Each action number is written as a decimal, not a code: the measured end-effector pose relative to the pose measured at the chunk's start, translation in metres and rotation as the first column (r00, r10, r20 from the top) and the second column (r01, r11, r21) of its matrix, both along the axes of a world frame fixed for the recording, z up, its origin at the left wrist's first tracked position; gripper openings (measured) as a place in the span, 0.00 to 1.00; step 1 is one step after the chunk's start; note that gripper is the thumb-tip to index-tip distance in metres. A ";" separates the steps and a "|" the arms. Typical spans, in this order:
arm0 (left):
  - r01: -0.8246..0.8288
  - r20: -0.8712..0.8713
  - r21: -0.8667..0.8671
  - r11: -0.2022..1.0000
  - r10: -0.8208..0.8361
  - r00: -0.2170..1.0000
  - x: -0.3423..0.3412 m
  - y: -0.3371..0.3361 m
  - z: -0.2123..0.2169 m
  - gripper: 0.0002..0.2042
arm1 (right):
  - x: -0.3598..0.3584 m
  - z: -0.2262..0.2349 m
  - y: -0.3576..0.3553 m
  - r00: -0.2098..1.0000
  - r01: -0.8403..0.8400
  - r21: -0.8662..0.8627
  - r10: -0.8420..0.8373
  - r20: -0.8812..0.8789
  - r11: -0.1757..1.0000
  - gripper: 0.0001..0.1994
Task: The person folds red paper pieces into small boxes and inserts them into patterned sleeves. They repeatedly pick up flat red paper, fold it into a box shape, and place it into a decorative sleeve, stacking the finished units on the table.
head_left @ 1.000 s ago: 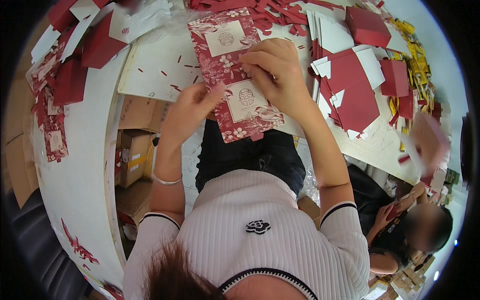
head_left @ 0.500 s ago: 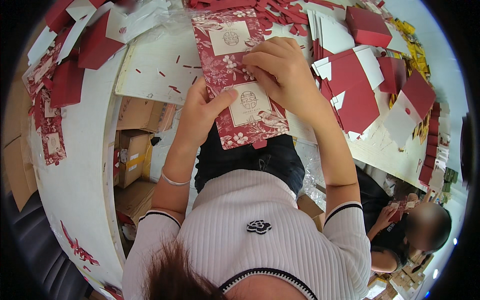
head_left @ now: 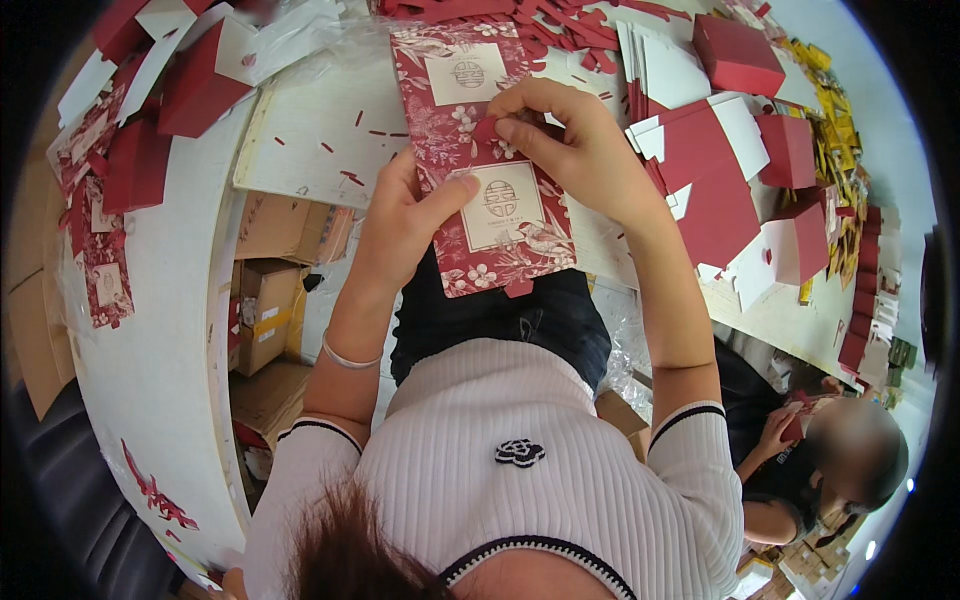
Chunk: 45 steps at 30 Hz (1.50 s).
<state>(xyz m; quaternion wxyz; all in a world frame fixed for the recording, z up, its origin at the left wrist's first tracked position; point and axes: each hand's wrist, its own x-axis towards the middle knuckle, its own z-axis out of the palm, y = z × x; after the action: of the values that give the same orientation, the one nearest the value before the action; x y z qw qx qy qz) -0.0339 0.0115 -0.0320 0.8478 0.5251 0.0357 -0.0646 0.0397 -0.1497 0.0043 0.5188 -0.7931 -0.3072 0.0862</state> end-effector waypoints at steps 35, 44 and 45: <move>-0.199 -0.006 -0.154 0.968 0.200 0.980 0.010 -0.010 -0.037 0.11 | -0.001 -0.007 -0.010 0.961 0.155 -0.165 -0.109 0.256 0.974 0.09; -0.127 -0.088 -0.209 0.970 0.111 0.990 0.007 -0.014 -0.031 0.13 | 0.009 -0.019 -0.003 0.945 0.052 -0.061 -0.029 0.326 0.997 0.06; -0.136 -0.108 -0.266 0.954 0.111 0.988 0.006 -0.013 -0.033 0.13 | 0.010 -0.019 -0.002 0.940 0.057 -0.080 -0.027 0.340 0.995 0.06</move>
<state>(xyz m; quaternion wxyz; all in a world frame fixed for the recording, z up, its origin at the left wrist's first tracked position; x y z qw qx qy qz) -0.0275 -0.0019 -0.0650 0.9118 0.3968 0.0979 -0.0399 0.0499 -0.1518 -0.0145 0.4243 -0.8247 -0.3708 -0.0489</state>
